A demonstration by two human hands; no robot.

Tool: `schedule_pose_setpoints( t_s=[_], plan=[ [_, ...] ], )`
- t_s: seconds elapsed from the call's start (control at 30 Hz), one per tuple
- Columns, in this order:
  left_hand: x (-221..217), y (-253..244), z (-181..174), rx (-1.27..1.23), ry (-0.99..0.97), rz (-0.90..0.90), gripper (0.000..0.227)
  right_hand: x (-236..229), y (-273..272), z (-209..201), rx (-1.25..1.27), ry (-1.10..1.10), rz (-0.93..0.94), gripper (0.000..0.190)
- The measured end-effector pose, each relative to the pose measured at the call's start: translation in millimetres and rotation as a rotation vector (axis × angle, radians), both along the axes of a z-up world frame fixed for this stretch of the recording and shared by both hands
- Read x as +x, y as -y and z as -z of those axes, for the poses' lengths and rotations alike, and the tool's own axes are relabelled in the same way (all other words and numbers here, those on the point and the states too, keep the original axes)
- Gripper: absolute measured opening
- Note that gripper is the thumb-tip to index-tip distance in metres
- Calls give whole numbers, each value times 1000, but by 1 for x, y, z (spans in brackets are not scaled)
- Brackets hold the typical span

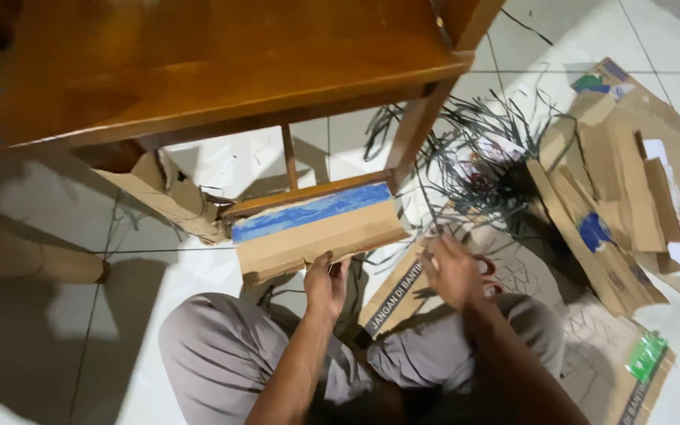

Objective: Unpacking a wooden chair by removing cardboard protection from its legs using a utility knife

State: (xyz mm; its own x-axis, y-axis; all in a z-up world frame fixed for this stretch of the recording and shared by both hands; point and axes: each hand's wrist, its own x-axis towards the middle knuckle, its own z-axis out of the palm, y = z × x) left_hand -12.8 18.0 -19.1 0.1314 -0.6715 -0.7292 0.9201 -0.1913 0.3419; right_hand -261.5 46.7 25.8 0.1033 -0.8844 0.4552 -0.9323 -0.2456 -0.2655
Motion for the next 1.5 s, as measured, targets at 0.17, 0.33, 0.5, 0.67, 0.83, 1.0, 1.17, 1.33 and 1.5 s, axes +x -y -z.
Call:
schedule_pose_setpoints(
  t_s=[0.17,0.33,0.5,0.67,0.83,1.0,1.17,1.33,1.5],
  plan=[
    [-5,-21,44,40,105,60,29,-71,-18,19,615,-94,271,14],
    [-7,-32,27,54,183,39,25,-46,-20,27,546,-393,374,22],
    [-10,-36,1,34,304,121,31,-61,-14,36,490,-518,63,16],
    [-12,-32,6,23,266,59,25,-91,-9,63,492,-659,-93,29],
    [-11,-30,3,44,160,-14,33,-96,-1,47,288,-410,-423,60],
    [-9,-24,-23,11,72,-61,37,-68,-9,-38,116,-470,-520,83],
    [-16,-20,11,53,166,-5,30,-86,-21,-66,184,-378,-333,53],
    [-18,-18,-1,71,215,-18,31,-58,-43,-84,564,-135,73,37],
    [-14,-18,-12,77,170,11,21,22,-56,-104,1017,690,32,43]
  ],
)
